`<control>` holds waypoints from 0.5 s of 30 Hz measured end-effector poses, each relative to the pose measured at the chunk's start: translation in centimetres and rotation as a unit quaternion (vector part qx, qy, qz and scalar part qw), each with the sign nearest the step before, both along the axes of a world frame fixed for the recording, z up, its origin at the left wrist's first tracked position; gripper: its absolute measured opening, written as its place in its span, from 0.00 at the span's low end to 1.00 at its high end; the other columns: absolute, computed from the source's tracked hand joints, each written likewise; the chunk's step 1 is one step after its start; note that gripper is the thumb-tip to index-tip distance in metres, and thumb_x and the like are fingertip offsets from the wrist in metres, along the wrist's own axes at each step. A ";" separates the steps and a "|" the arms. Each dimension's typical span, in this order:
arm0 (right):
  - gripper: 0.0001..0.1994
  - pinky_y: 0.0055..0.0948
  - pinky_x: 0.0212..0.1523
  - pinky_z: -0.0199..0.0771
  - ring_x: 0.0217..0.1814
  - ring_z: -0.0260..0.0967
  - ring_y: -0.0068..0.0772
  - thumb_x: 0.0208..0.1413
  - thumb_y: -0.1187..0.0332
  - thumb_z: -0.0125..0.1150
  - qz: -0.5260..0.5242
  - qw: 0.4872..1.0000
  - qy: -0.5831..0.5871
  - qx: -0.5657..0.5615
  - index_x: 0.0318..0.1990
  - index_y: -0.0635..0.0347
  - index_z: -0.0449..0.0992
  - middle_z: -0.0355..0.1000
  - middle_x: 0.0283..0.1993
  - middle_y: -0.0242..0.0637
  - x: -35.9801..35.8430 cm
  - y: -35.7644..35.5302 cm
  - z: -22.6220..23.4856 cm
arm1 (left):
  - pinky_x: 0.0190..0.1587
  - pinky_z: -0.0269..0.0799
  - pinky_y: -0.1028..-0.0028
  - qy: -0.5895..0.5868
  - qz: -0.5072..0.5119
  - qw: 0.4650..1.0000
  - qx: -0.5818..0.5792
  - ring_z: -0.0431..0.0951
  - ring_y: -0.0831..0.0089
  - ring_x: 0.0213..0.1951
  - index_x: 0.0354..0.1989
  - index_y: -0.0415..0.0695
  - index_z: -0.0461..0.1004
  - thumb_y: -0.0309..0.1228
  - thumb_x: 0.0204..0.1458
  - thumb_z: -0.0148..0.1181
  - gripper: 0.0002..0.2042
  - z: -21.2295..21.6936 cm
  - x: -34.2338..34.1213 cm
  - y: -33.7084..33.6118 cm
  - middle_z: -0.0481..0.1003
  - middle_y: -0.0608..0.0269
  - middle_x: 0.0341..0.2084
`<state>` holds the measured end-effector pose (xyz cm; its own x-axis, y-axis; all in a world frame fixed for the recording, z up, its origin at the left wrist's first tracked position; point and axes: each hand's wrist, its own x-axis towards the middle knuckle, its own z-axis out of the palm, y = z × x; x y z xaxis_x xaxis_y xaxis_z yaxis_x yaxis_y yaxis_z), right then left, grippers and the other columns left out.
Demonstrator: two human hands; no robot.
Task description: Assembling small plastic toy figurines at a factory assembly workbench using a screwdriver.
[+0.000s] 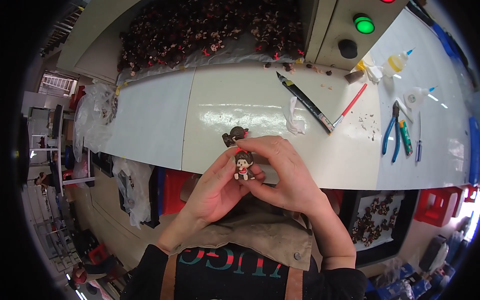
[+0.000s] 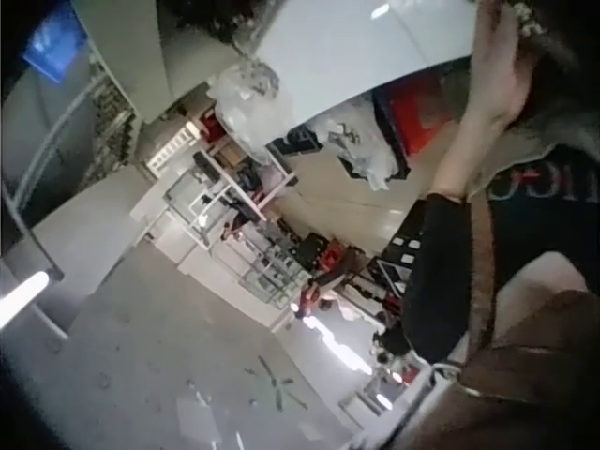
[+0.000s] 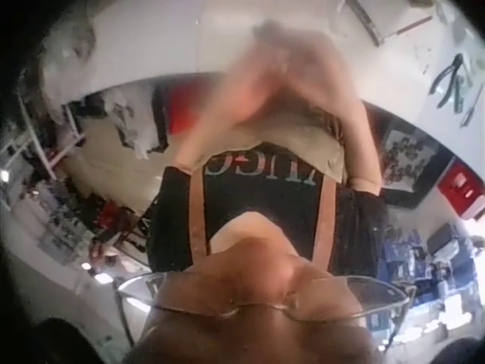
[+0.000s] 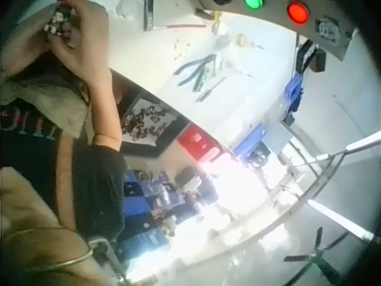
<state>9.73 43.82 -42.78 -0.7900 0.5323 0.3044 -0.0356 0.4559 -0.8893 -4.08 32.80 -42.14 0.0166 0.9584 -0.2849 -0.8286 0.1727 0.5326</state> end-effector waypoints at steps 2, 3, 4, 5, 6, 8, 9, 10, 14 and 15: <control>0.29 0.33 0.53 0.68 0.55 0.65 0.38 0.39 0.78 0.66 -0.002 1.000 -0.001 -0.017 0.53 0.59 0.65 0.65 0.52 0.42 -0.1 -0.1 0.1 | 0.53 0.65 0.72 -0.001 0.000 1.000 0.002 0.70 0.72 0.49 0.56 0.45 0.58 0.35 0.62 0.42 0.16 -0.1 0.0 -0.1 0.69 0.63 0.44; 0.29 0.33 0.53 0.68 0.55 0.65 0.38 0.39 0.77 0.67 -0.006 0.999 -0.001 -0.034 0.53 0.59 0.65 0.66 0.52 0.42 -0.2 -0.2 0.2 | 0.54 0.65 0.71 0.013 0.009 1.000 0.005 0.70 0.72 0.50 0.57 0.45 0.58 0.35 0.62 0.42 0.16 0.0 0.0 -0.3 0.69 0.62 0.45; 0.29 0.33 0.53 0.68 0.55 0.65 0.38 0.39 0.77 0.67 -0.007 0.999 -0.002 -0.034 0.53 0.59 0.65 0.66 0.52 0.42 -0.2 -0.3 0.3 | 0.54 0.65 0.71 0.028 0.019 0.999 0.008 0.70 0.72 0.50 0.57 0.45 0.57 0.34 0.62 0.43 0.16 0.1 0.1 -0.4 0.69 0.62 0.45; 0.30 0.33 0.54 0.67 0.55 0.65 0.37 0.39 0.77 0.67 -0.013 0.999 -0.008 -0.037 0.53 0.59 0.65 0.65 0.52 0.41 -0.3 -0.3 0.4 | 0.54 0.65 0.71 0.027 0.018 0.999 0.008 0.70 0.72 0.50 0.57 0.45 0.57 0.34 0.62 0.43 0.16 0.2 0.1 -0.5 0.69 0.62 0.45; 0.30 0.33 0.54 0.66 0.55 0.65 0.36 0.39 0.76 0.68 -0.018 0.999 -0.014 -0.041 0.54 0.59 0.64 0.65 0.52 0.41 -0.2 -0.3 0.4 | 0.54 0.65 0.68 0.052 0.028 0.998 -0.004 0.70 0.69 0.50 0.58 0.46 0.57 0.34 0.62 0.43 0.17 0.2 0.2 -0.5 0.69 0.59 0.46; 0.30 0.33 0.54 0.66 0.54 0.66 0.37 0.38 0.76 0.69 -0.020 0.999 -0.005 -0.036 0.53 0.59 0.64 0.66 0.52 0.41 -0.1 -0.3 0.1 | 0.54 0.64 0.65 0.075 0.038 0.996 -0.016 0.70 0.66 0.49 0.59 0.48 0.57 0.34 0.61 0.44 0.17 0.3 0.3 -0.5 0.69 0.57 0.46; 0.31 0.33 0.55 0.65 0.54 0.66 0.37 0.37 0.75 0.70 -0.023 0.999 0.003 -0.032 0.52 0.59 0.64 0.66 0.51 0.41 -0.1 -0.3 0.0 | 0.55 0.64 0.65 0.097 0.034 0.995 -0.009 0.70 0.66 0.50 0.58 0.47 0.56 0.33 0.61 0.44 0.17 0.4 0.3 -0.4 0.69 0.57 0.47; 0.31 0.33 0.55 0.65 0.54 0.66 0.37 0.37 0.75 0.70 -0.024 0.999 0.003 -0.032 0.52 0.59 0.64 0.66 0.51 0.41 0.0 -0.2 -0.2 | 0.55 0.64 0.66 0.118 0.029 0.993 -0.003 0.69 0.66 0.51 0.58 0.47 0.56 0.33 0.61 0.44 0.17 0.4 0.3 -0.3 0.69 0.57 0.47; 0.27 0.32 0.51 0.69 0.53 0.66 0.36 0.37 0.76 0.71 -0.019 0.999 0.043 -0.025 0.47 0.58 0.65 0.64 0.52 0.42 -0.2 0.0 -0.6 | 0.56 0.64 0.66 0.162 0.034 0.986 0.013 0.69 0.66 0.53 0.58 0.45 0.56 0.32 0.61 0.44 0.17 0.3 0.1 -0.1 0.68 0.57 0.49; 0.26 0.31 0.49 0.71 0.52 0.66 0.35 0.37 0.77 0.71 -0.022 0.998 0.043 -0.047 0.46 0.58 0.65 0.64 0.52 0.42 -0.2 -0.3 -0.4 | 0.56 0.64 0.66 0.176 0.031 0.983 0.029 0.69 0.66 0.53 0.58 0.45 0.55 0.31 0.61 0.44 0.17 0.3 0.0 -0.1 0.67 0.57 0.50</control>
